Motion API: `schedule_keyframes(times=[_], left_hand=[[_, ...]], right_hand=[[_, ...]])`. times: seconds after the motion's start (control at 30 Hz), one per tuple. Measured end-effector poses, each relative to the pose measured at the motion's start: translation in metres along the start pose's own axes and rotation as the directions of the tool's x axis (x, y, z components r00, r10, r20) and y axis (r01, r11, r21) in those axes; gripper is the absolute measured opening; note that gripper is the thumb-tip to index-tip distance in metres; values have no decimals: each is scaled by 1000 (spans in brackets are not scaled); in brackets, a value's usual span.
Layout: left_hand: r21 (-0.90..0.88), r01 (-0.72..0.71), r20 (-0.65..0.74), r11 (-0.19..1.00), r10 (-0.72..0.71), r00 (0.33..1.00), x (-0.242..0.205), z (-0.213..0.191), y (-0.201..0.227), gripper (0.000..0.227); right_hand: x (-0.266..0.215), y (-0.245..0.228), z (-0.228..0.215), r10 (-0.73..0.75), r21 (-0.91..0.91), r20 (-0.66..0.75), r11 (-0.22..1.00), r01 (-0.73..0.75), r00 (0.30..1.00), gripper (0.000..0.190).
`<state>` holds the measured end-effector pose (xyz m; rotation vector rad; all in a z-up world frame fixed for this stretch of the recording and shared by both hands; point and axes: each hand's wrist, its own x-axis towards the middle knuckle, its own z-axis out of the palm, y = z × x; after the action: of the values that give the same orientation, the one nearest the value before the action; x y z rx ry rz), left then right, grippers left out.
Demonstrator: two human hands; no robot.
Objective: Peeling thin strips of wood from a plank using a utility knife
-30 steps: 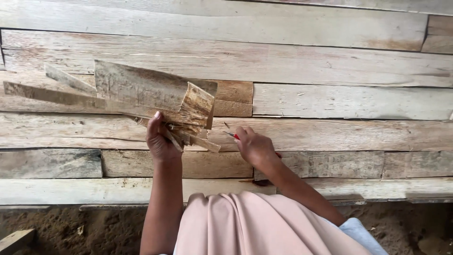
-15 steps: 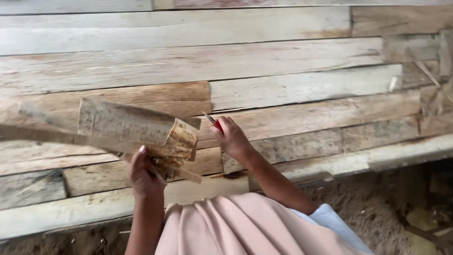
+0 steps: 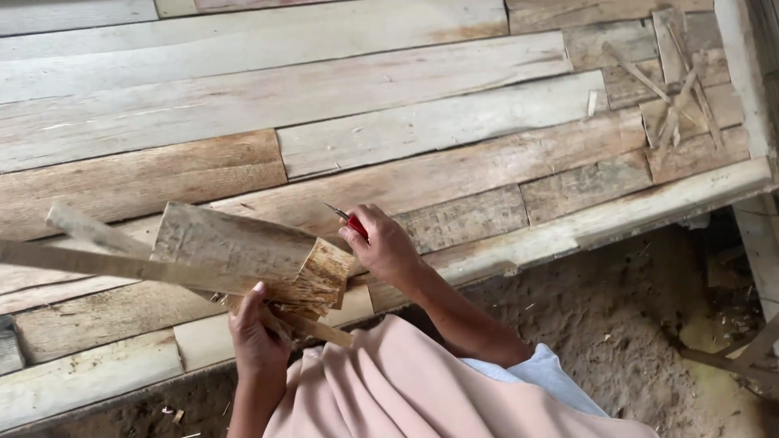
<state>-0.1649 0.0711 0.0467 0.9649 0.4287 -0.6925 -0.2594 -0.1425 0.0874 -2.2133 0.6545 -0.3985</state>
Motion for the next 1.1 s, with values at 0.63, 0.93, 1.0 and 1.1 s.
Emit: schedule_keyframes(times=[0.63, 0.93, 1.0, 1.1], left_hand=[[116, 64, 0, 991, -64, 998, -178, 16, -196, 36], [135, -10, 36, 991, 6, 999, -169, 105, -260, 28], [116, -42, 25, 992, 40, 999, -146, 132, -281, 27], [40, -86, 49, 995, 84, 995, -116, 180, -314, 21]], right_hand=[[-247, 88, -131, 115, -191, -227, 968, -160, 967, 22], [-250, 210, -244, 364, -229, -234, 880, -415, 901, 32], [-233, 247, -276, 419, -211, -187, 866, -453, 888, 33], [-202, 318, -308, 513, -362, -35, 794, -489, 858, 29]])
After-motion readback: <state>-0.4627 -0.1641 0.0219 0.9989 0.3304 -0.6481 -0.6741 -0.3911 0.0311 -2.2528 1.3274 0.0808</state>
